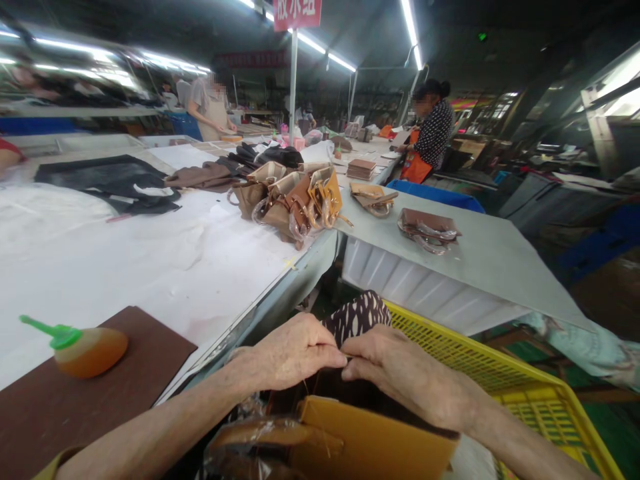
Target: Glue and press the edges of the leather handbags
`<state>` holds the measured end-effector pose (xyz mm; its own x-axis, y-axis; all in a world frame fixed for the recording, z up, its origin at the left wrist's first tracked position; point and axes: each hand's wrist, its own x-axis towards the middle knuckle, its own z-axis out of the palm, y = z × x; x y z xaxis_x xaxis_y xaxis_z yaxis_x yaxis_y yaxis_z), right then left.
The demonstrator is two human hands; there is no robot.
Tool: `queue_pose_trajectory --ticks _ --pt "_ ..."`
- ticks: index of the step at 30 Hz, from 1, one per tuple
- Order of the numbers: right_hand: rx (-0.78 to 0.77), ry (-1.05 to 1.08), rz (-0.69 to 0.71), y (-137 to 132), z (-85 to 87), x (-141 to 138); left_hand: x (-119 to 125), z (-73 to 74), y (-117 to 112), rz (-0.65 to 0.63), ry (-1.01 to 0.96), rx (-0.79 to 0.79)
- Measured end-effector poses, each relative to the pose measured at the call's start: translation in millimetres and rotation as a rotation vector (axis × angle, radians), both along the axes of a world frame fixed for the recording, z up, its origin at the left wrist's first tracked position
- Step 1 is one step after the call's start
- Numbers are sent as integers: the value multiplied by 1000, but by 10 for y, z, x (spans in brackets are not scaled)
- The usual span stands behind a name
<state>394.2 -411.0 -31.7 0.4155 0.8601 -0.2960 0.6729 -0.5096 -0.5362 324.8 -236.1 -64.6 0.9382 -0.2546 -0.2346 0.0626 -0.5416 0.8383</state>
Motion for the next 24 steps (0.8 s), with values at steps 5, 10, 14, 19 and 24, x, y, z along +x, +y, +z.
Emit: queue_pose_trajectory --ticks 5,10,14,19,24 --pt "2 86 -73 35 -57 -13 -8 68 188 43 106 -62" --pt "0 113 -138 -33 -114 33 -158 114 267 121 -19 -76" --pt "-8 120 -136 -17 -82 5 -212 68 197 194 -30 -89" --pt "-7 83 -113 -28 -84 -15 -193 33 153 219 11 -109" --pt "20 107 -95 5 -57 -32 -179 72 73 245 20 -52"
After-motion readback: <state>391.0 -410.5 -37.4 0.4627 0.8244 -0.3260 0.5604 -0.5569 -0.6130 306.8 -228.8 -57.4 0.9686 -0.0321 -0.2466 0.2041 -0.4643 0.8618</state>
